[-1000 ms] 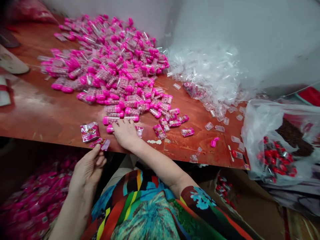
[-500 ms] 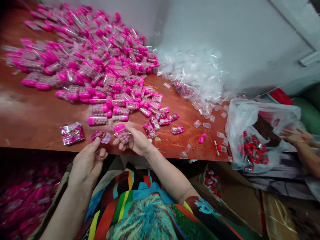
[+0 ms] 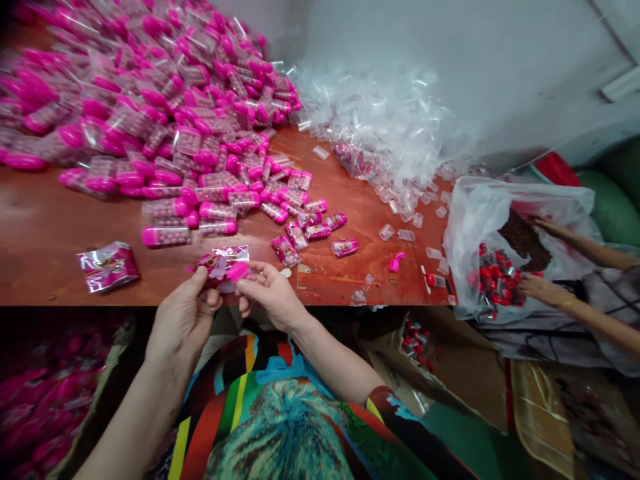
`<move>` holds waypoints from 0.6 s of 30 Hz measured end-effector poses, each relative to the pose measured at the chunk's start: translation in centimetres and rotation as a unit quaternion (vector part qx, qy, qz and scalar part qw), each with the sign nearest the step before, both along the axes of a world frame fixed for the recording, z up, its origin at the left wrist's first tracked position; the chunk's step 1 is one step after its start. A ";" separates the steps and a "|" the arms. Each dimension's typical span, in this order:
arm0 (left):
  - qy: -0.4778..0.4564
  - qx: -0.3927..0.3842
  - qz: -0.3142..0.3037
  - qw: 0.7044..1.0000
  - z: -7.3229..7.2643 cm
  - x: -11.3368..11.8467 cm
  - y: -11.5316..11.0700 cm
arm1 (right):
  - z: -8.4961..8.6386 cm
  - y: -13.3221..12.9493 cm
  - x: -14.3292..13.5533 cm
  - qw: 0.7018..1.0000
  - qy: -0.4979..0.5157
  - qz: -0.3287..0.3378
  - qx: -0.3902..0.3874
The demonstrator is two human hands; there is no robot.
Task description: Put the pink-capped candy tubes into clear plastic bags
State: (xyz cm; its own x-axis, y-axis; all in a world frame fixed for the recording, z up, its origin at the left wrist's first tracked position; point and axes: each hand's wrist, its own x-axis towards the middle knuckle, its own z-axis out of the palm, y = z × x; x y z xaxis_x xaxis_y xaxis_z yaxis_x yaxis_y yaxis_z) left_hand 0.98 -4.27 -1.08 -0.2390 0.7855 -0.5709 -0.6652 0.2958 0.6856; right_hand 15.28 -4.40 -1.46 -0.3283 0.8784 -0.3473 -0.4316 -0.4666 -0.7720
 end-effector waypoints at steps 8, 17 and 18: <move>0.070 0.016 0.007 0.997 0.6 1.4 -0.4 | -0.2 -0.4 -1.2 0.978 -0.185 -0.070 0.073; 0.040 0.055 -0.040 0.997 0.4 1.8 -0.8 | -0.9 -1.1 -1.1 0.980 -0.177 -0.030 0.092; 0.018 0.051 -0.060 0.997 0.4 1.7 -0.8 | -1.1 -1.1 -1.0 0.976 -0.188 -0.032 0.101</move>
